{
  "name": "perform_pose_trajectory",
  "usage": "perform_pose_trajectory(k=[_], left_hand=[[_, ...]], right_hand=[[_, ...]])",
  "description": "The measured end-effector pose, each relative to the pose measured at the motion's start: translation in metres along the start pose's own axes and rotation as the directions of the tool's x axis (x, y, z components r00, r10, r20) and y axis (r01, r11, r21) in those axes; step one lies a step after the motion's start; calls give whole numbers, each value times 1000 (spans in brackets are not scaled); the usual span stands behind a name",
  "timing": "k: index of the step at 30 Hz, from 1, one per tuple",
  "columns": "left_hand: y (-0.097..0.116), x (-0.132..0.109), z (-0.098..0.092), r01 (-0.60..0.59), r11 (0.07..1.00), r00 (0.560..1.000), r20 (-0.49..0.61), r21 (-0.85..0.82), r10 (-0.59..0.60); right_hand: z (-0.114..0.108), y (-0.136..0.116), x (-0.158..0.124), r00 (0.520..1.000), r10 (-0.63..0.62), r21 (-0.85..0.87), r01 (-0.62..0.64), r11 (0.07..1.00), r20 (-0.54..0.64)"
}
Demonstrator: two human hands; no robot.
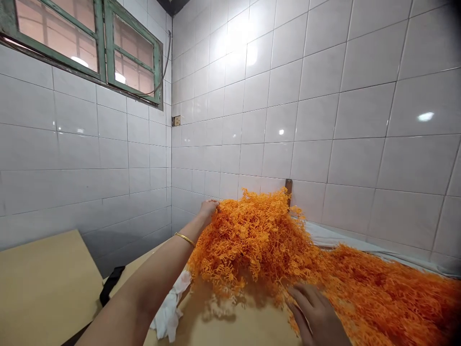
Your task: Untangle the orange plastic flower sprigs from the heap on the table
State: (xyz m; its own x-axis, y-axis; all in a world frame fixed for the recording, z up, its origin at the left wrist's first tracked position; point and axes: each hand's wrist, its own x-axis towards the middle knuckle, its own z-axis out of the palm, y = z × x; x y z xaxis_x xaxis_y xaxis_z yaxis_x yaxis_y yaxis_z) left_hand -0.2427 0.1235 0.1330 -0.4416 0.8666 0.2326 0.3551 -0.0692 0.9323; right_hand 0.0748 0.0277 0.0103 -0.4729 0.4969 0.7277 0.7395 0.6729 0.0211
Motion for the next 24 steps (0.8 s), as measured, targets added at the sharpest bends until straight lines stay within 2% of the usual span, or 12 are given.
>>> perform_pose_trajectory(k=[2,4,6,8,10,13,18,20,22,23,24], left_hand=[[3,-3,0,11,997,1000,2,-73,-11],[10,-7,0,-3,991,1000,-12,-134,1],[23,-11,-2,-39,983,999,-38,-181,32],[41,-13,-8,-88,973,995,-67,-212,75],[61,-12,-18,-143,962,988,-95,-231,124],[90,-9,-33,-228,939,969,-155,-259,192],[125,-9,-46,-300,903,939,-260,-307,224],[146,-15,-50,-335,886,925,-289,-320,246],[178,-27,-59,-419,854,886,-346,-310,309],[198,-34,-64,-539,803,813,-407,-255,416],[219,-43,-69,-634,754,719,-489,-169,495]], right_hand=[[-9,-26,46,998,-57,-10,56,998,-36],[-8,-53,88,993,-115,-32,114,993,-11],[6,-72,121,990,-142,-51,142,989,17],[29,-79,142,992,-100,-62,105,993,72],[56,-78,151,991,-1,-71,11,997,137],[88,-69,155,982,104,-119,-86,989,160],[106,-65,154,980,148,-198,-119,973,136],[110,-65,151,979,141,-208,-108,972,149],[115,-66,148,975,134,-207,-96,973,177],[117,-66,146,973,131,-206,-92,974,188],[118,-67,146,971,131,-205,-90,975,198]])
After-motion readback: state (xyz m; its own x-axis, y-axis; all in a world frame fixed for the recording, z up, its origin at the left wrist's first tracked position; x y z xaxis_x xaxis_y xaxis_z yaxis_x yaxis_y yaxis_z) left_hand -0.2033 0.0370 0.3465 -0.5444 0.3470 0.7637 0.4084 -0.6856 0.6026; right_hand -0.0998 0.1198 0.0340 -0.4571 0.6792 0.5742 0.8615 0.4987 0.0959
